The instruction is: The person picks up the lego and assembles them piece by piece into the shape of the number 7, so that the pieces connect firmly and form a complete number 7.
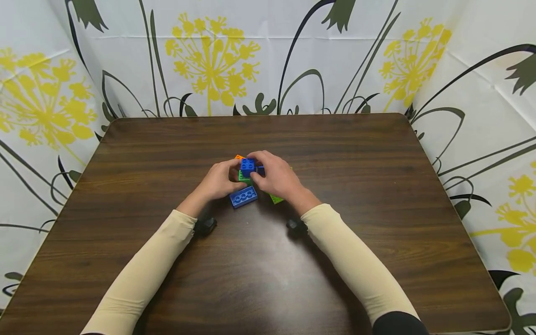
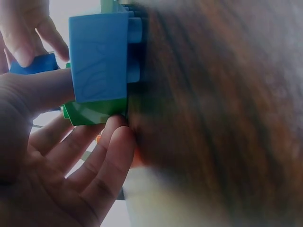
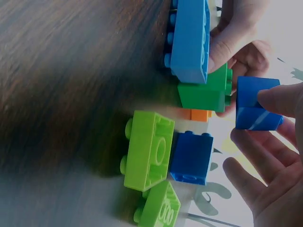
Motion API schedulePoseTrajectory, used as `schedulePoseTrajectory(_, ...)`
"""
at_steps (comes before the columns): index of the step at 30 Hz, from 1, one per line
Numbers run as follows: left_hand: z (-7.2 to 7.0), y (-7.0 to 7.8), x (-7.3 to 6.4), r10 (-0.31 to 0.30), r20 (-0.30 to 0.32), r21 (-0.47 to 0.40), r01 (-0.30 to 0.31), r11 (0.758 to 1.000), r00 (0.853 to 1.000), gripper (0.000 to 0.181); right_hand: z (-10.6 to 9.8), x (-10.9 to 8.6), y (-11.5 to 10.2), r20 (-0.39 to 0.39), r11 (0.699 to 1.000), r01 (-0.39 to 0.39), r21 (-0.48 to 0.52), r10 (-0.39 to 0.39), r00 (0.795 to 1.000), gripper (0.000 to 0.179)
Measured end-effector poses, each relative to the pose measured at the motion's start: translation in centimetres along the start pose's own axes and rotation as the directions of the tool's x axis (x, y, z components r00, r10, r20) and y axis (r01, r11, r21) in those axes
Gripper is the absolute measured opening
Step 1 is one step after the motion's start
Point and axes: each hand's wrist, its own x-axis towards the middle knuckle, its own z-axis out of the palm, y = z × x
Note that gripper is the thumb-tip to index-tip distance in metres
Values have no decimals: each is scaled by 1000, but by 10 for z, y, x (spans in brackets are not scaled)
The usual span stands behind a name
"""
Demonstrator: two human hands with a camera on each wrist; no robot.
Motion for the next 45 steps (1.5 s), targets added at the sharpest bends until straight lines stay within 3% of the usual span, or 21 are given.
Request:
schedulePoseTrajectory(12,0,-1,-1,-22,2,21,22,1000,1000,36,11,3,-2,34,1000,19,21,-20,999,45)
schedulePoseTrajectory(27,-2,-1,2,-19,8,6,19,1000,1000,36,10,5,-1,45,1000,12,2,-12,999,45)
schedulePoseTrajectory(45,-3,2,0,-42,28,9,42,999,999,35,7,6,-7,86,996,-5,-85,12,996,46)
